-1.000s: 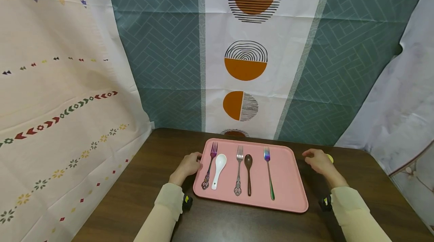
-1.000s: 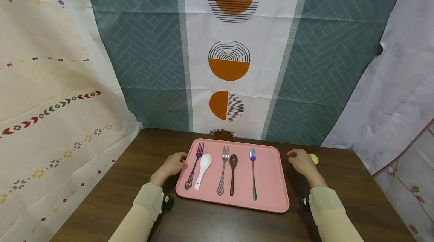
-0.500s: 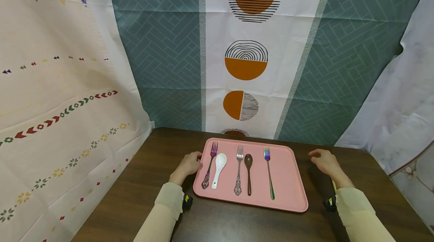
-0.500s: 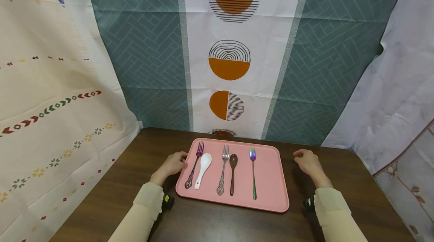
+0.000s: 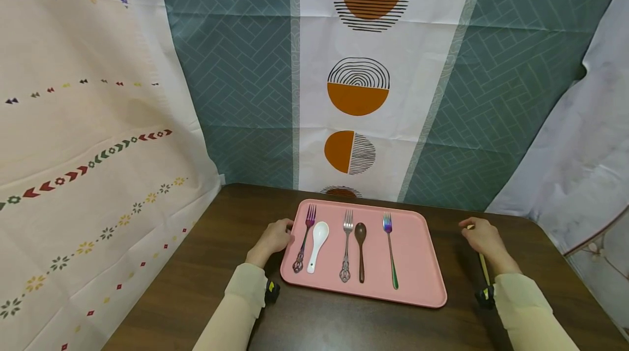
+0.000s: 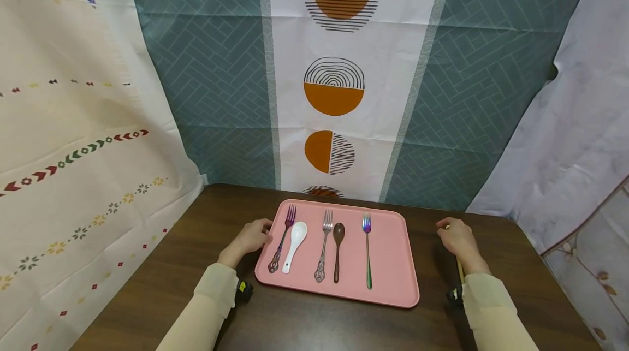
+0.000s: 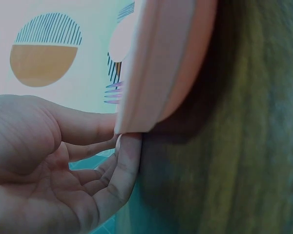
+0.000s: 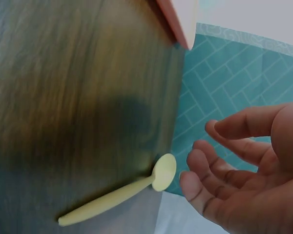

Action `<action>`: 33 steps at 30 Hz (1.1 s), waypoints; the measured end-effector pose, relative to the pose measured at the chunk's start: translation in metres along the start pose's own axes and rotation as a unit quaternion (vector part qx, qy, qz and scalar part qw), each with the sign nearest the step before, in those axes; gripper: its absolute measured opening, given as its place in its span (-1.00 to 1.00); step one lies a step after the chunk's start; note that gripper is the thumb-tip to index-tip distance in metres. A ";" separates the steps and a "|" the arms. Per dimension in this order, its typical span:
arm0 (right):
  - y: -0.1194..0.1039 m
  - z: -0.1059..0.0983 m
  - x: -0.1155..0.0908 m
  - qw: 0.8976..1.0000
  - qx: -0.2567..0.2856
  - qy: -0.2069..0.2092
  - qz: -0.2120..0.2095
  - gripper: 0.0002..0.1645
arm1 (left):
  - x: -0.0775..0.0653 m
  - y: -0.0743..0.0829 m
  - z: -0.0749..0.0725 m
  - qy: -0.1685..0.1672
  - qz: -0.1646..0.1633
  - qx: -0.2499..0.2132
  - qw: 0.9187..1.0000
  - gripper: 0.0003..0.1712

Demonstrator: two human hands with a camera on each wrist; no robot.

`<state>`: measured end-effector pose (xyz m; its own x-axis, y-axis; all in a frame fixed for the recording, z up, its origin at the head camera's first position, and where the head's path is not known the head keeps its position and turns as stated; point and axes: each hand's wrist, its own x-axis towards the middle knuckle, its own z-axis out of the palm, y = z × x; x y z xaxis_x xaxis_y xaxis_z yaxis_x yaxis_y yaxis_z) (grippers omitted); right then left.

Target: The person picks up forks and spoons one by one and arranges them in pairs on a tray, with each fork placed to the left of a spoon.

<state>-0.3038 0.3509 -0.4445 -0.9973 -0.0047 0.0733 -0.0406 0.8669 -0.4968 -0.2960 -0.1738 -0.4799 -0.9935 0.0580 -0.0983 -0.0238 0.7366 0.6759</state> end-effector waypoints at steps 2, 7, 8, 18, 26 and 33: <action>0.003 -0.001 -0.001 1.000 -0.002 0.001 0.011 -0.56 | -0.001 0.000 0.000 0.000 0.000 -0.001 1.000 -0.50; 0.008 -0.001 -0.004 1.000 -0.008 0.011 0.021 -0.54 | -0.001 0.000 0.000 0.001 0.003 0.001 1.000 -0.50; 0.009 -0.001 -0.005 1.000 -0.012 0.014 0.022 -0.53 | -0.001 0.000 -0.001 0.002 0.004 0.002 1.000 -0.50; 0.013 -0.001 -0.013 0.997 -0.028 -0.022 0.071 -0.33 | 0.000 -0.001 0.001 0.003 0.004 0.004 1.000 -0.50; 0.019 0.001 -0.015 0.997 -0.029 -0.018 0.068 -0.35 | -0.002 0.000 0.000 0.003 0.004 0.001 1.000 -0.51; 0.025 0.002 -0.015 0.998 -0.038 -0.022 0.055 -0.40 | -0.002 0.000 0.000 0.002 0.003 0.000 1.000 -0.51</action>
<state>-0.2900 0.3717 -0.4603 -0.9973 0.0717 -0.0166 0.0718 0.8990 -0.4320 -0.2943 -0.1741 -0.4795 -0.9941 0.0588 -0.0915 -0.0187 0.7361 0.6766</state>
